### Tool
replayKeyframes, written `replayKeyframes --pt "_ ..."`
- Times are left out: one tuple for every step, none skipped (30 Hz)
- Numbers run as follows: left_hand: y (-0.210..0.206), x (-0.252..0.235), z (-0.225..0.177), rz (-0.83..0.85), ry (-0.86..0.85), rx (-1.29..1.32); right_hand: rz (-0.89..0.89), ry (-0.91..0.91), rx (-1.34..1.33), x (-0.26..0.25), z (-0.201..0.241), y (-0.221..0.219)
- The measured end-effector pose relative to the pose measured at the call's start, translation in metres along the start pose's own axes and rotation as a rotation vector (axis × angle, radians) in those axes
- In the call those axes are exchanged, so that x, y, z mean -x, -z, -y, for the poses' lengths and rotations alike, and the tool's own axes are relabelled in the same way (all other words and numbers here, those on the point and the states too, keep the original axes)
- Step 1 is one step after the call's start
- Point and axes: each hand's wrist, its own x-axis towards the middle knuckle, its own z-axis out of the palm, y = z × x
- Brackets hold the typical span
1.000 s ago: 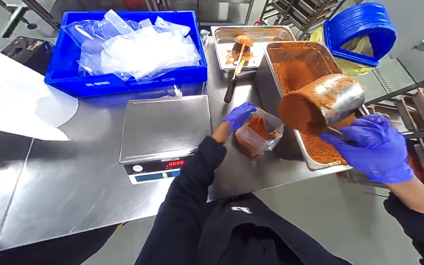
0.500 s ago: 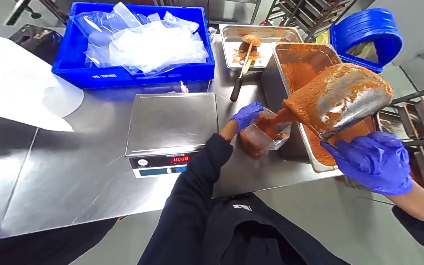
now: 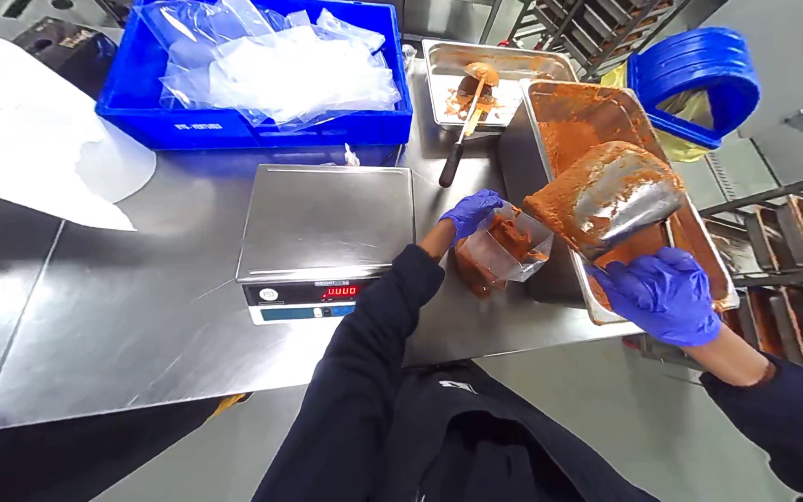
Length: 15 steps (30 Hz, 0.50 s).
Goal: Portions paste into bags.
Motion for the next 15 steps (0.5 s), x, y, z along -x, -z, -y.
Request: replayKeyframes --pt "0.0 0.002 -0.002 0.005 -0.017 -0.042 -0.01 -0.002 0.015 -0.002 0.0 0.003" --pt "0.002 0.004 -0.004 0.016 -0.049 -0.119 -0.011 -0.008 0.036 -0.002 0.001 0.006" --pt "0.003 0.004 -0.003 0.026 -0.078 -0.186 -0.003 -0.003 0.061 -0.001 0.003 0.006" --pt "0.003 0.003 -0.002 0.034 -0.095 -0.221 0.005 0.02 0.069 0.0 0.005 0.003" --pt "0.003 0.003 0.0 0.039 -0.113 -0.25 0.033 0.052 0.058 0.004 0.007 -0.002" --pt "0.001 0.003 0.001 0.035 -0.117 -0.221 0.068 0.09 0.032 0.008 0.008 -0.008" --pt "0.001 0.002 0.002 0.028 -0.121 -0.182 0.091 0.124 0.004 0.012 0.008 -0.015" --pt "0.001 0.0 0.003 0.026 -0.125 -0.157 0.095 0.136 -0.028 0.014 0.009 -0.022" --pt "0.002 -0.001 0.004 0.03 -0.144 -0.188 0.09 0.127 -0.047 0.017 0.01 -0.027" --pt "0.004 0.0 0.004 0.038 -0.184 -0.284 0.075 0.112 -0.063 0.018 0.01 -0.03" --pt "0.006 0.002 0.003 0.042 -0.215 -0.374 0.059 0.092 -0.067 0.018 0.009 -0.031" --pt "0.006 0.005 0.001 0.041 -0.217 -0.422 0.047 0.073 -0.057 0.018 0.008 -0.029" --pt "0.006 0.007 -0.001 0.04 -0.206 -0.43 0.037 0.052 -0.048 0.016 0.007 -0.027" --pt "0.006 0.007 0.0 0.04 -0.202 -0.436 0.023 0.028 -0.048 0.014 0.006 -0.024" --pt "0.006 0.007 0.0 0.042 -0.196 -0.432 0.002 -0.002 -0.061 0.011 0.004 -0.021"
